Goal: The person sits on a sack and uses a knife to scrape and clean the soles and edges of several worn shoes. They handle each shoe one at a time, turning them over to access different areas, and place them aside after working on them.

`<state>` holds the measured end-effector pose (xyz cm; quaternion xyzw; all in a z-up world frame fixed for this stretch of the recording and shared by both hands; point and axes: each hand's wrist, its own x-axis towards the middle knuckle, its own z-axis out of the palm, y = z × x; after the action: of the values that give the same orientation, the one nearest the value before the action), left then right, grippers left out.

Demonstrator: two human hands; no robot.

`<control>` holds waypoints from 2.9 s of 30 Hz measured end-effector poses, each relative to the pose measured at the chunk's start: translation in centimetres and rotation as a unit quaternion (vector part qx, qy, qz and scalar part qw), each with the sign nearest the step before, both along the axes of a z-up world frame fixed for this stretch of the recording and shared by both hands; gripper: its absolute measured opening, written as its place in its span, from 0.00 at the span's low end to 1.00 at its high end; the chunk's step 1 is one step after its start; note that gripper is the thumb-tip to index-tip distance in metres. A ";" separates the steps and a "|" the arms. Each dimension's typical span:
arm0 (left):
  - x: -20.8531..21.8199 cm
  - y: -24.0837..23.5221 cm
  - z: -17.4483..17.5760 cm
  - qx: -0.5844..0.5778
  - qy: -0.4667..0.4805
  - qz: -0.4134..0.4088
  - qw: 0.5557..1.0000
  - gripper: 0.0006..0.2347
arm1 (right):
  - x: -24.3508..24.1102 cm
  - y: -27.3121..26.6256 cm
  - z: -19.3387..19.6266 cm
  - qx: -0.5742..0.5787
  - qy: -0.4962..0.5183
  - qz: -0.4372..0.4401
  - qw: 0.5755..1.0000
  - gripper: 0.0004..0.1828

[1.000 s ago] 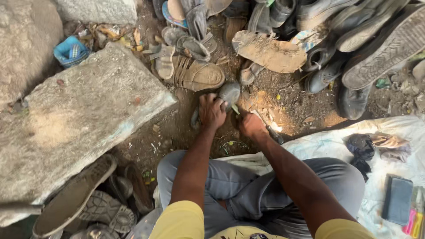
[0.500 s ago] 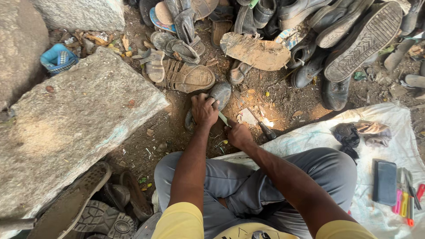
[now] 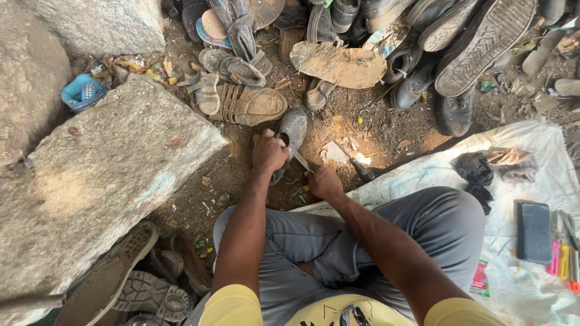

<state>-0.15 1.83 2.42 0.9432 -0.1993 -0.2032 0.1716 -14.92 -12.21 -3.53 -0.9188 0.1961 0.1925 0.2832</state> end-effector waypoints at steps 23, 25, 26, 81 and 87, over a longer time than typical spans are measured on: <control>-3.1 0.4 -4.9 -0.039 -0.140 0.031 0.989 0.09 | -0.7 2.2 5.5 0.234 0.045 -0.177 0.955 0.30; -2.9 0.4 -4.7 -0.073 -0.159 0.039 0.984 0.09 | -0.9 2.0 5.2 0.223 0.059 -0.156 0.960 0.25; -2.8 0.6 -4.5 -0.089 -0.169 0.044 0.981 0.08 | -1.1 2.2 5.3 0.250 0.080 -0.195 0.945 0.26; -2.2 0.3 -4.9 -0.166 -0.136 0.107 0.971 0.09 | 0.7 5.6 2.5 0.096 -0.024 -0.080 0.992 0.24; -1.8 0.2 -4.3 -0.165 -0.144 0.131 0.967 0.09 | -5.3 7.9 -0.3 0.126 -0.201 -0.050 0.970 0.25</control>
<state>-1.92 2.05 -1.90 0.9389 -0.1276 -0.0049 0.3195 -20.22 -4.33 -3.88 -0.8848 0.1553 0.0125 0.4392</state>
